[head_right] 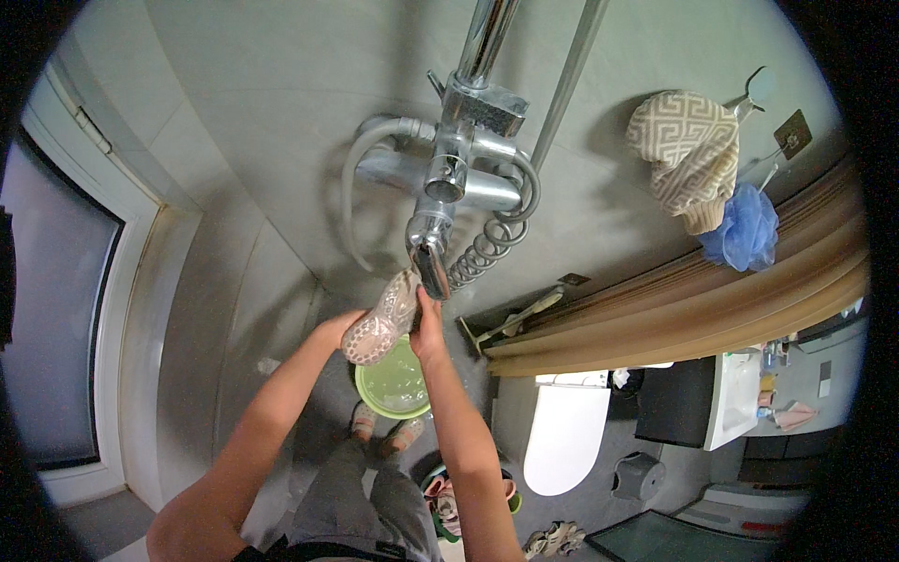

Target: The person washes sandals and insoles in a basin under the faucet, empties the water into the toilet, squeegees the bathroom floor, and organizes the washed sandals and slippers in a row against the wall.

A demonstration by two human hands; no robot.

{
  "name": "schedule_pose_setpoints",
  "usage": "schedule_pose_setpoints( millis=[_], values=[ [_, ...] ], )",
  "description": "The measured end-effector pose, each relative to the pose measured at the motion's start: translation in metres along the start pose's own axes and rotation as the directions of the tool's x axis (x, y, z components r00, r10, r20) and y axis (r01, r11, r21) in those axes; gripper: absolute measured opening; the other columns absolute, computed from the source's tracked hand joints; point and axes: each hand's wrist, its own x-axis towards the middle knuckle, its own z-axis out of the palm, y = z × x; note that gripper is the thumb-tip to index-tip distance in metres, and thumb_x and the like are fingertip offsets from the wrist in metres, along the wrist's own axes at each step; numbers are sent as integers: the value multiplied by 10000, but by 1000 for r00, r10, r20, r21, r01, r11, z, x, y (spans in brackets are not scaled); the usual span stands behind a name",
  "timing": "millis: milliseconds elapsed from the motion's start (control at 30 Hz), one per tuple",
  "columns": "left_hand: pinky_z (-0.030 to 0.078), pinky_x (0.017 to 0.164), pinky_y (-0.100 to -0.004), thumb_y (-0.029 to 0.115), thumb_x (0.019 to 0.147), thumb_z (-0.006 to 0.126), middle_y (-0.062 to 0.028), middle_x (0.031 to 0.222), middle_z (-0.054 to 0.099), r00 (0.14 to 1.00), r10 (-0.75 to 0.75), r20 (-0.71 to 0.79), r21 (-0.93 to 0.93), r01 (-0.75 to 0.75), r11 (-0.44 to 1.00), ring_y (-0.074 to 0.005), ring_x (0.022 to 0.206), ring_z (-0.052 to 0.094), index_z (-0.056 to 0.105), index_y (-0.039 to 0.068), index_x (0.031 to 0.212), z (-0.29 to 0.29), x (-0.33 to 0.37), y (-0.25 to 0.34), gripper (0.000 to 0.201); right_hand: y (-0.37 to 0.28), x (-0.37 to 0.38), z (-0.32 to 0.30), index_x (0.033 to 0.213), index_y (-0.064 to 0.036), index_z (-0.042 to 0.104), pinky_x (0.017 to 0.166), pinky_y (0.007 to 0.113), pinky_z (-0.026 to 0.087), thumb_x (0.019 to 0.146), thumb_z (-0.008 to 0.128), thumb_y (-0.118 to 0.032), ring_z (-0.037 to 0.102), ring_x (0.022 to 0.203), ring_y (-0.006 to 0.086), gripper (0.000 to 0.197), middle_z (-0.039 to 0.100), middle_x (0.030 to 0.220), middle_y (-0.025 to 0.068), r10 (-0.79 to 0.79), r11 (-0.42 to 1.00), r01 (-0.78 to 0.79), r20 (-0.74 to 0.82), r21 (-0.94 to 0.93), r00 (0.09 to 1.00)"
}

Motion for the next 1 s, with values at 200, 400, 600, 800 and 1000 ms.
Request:
schedule_pose_setpoints(
  millis=[200, 400, 600, 800, 1000],
  values=[
    [426, 911, -448, 402, 864, 516, -134, 1158, 549, 944, 144, -297, -169, -201, 965, -270, 1027, 549, 506, 28, 1176, -11, -19, -9, 488, 11, 9, -11, 1158, -90, 410, 760, 341, 468, 848, 606, -165, 545, 964, 204, 375, 536, 1111, 71, -208, 972, 206, -13, -113, 978],
    [169, 1077, -459, 541, 838, 473, -98, 1358, 374, 852, 497, -164, -396, -518, 758, -269, 1258, 335, 306, 117, 1339, 11, -18, -30, 677, 5, -3, -11, 1252, -209, 217, 659, 454, 462, 840, 611, -170, 488, 1027, 261, 571, 439, 1207, 89, -229, 972, 235, -288, -12, 930],
    [337, 995, -439, 668, 784, 439, -99, 1285, 461, 883, 452, -131, -421, -462, 781, -268, 1177, 439, 383, 70, 1299, 39, 17, -13, 792, -6, -37, -54, 1348, -176, 120, 648, 477, 520, 821, 629, -254, 529, 979, 341, 737, 422, 1241, 151, 36, 987, -96, -403, -129, 914],
    [438, 893, -357, 416, 859, 544, -80, 1126, 563, 897, 421, -134, -278, -442, 853, -205, 1022, 544, 523, 59, 1114, 48, 54, -5, 439, 2, -38, -99, 1253, -159, 409, 912, 468, 354, 858, 487, -489, 429, 1116, 241, 521, 496, 1189, 50, -102, 933, -45, -383, -356, 918],
    [462, 801, -314, 24, 754, 477, -67, 986, 554, 870, 416, -266, -444, -494, 748, -215, 834, 544, 515, 16, 1024, 58, 46, -8, 273, -7, -76, -90, 1193, -172, 458, 689, 295, 396, 854, 550, -412, 530, 873, 153, 426, 546, 1063, -7, 23, 805, -68, -83, -589, 996]
  ],
)
